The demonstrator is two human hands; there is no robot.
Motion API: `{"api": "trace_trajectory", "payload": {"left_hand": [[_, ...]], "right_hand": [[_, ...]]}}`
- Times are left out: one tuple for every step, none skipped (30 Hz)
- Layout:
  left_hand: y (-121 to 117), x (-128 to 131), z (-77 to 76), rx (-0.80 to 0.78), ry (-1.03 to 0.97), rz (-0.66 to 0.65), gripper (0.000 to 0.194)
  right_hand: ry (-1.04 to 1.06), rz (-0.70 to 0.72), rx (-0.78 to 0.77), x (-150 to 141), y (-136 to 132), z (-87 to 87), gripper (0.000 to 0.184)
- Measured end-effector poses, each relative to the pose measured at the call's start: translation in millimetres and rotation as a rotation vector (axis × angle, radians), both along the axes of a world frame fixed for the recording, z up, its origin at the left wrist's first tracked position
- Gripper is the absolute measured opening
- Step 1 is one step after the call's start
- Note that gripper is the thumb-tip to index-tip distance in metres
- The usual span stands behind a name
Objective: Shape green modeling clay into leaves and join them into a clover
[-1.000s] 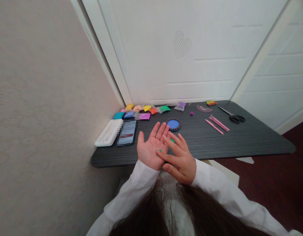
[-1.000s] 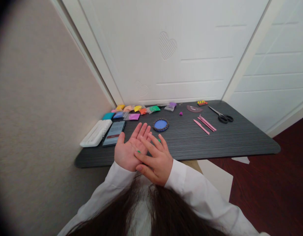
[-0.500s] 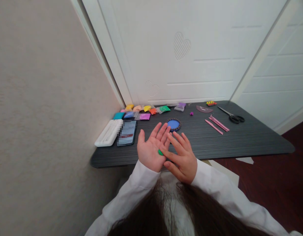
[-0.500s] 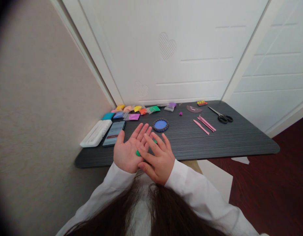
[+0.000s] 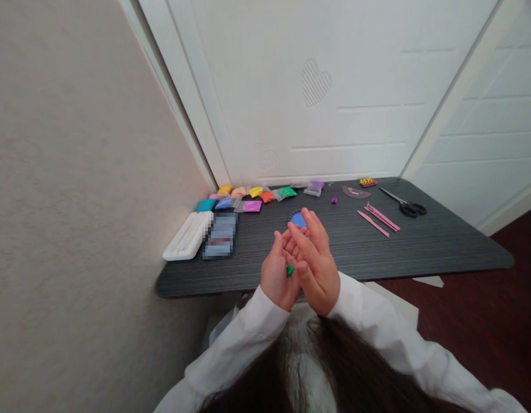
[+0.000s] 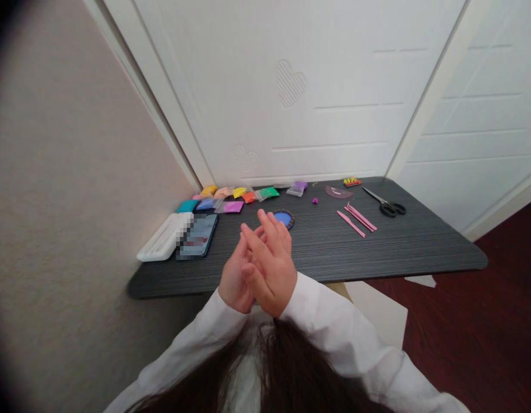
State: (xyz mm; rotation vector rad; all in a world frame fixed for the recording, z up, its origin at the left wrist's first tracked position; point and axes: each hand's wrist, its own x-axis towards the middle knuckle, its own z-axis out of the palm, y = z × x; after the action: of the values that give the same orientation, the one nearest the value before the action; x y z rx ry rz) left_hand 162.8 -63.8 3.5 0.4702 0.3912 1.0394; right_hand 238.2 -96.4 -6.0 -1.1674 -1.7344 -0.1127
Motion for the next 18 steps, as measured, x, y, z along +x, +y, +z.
{"api": "trace_trajectory", "payload": {"left_hand": [[-4,2,1.1,0.065,-0.010,-0.029,0.038],[-6,4,3.0,0.111,-0.017,-0.023,0.042],[-8,4,5.2,0.136,-0.021,-0.009,0.046],[-9,4,7.6,0.137,-0.017,0.009,0.050],[-9,3,9.7,0.131,-0.008,0.009,0.053],[-8,1,11.2,0.124,0.000,0.019,0.055],[-9,0,12.1,0.121,0.007,0.035,0.056],[-10,-1,12.4,0.127,0.006,0.069,0.054],[-12,-1,12.2,0.140,-0.001,0.129,0.052],[-16,0,11.7,0.158,-0.010,0.196,0.049],[-20,3,11.3,0.171,-0.018,0.240,0.046],[-25,5,11.1,0.205,-0.032,0.325,0.047],[-29,8,11.4,0.239,-0.036,0.369,0.050],[-31,11,12.2,0.263,-0.036,0.357,0.054],[-32,13,13.6,0.275,-0.024,0.313,0.056],[-30,14,15.6,0.279,-0.002,0.256,0.058],[-28,13,18.0,0.279,0.019,0.196,0.059],[-24,11,20.7,0.286,0.023,0.141,0.059]], "right_hand": [[0.009,-0.001,-0.009,-3,4,2.5,0.058],[-0.003,-0.008,-0.028,-6,8,3.5,0.062],[-0.020,-0.021,-0.040,-8,11,2.9,0.065],[-0.042,-0.034,-0.054,-10,14,1.2,0.068],[-0.065,-0.043,-0.064,-12,16,-1.3,0.069],[-0.089,-0.044,-0.070,-14,16,-3.7,0.070],[-0.121,-0.030,-0.078,-16,15,-5.4,0.070],[-0.154,-0.008,-0.083,-18,12,-5.7,0.070],[-0.181,0.018,-0.083,-22,8,-4.2,0.070],[-0.199,0.043,-0.078,-25,4,-1.0,0.070],[-0.196,0.055,-0.061,-28,1,3.6,0.071],[-0.182,0.058,-0.037,-31,-1,9.1,0.072],[-0.162,0.051,-0.009,-32,-2,14.6,0.072],[-0.137,0.028,0.014,-32,0,19.2,0.073],[-0.116,-0.007,0.031,-31,3,22.2,0.073],[-0.099,-0.047,0.037,-28,7,23.1,0.073],[-0.075,-0.104,0.043,-24,13,21.9,0.073],[-0.055,-0.139,0.050,-21,18,18.8,0.071]]}}
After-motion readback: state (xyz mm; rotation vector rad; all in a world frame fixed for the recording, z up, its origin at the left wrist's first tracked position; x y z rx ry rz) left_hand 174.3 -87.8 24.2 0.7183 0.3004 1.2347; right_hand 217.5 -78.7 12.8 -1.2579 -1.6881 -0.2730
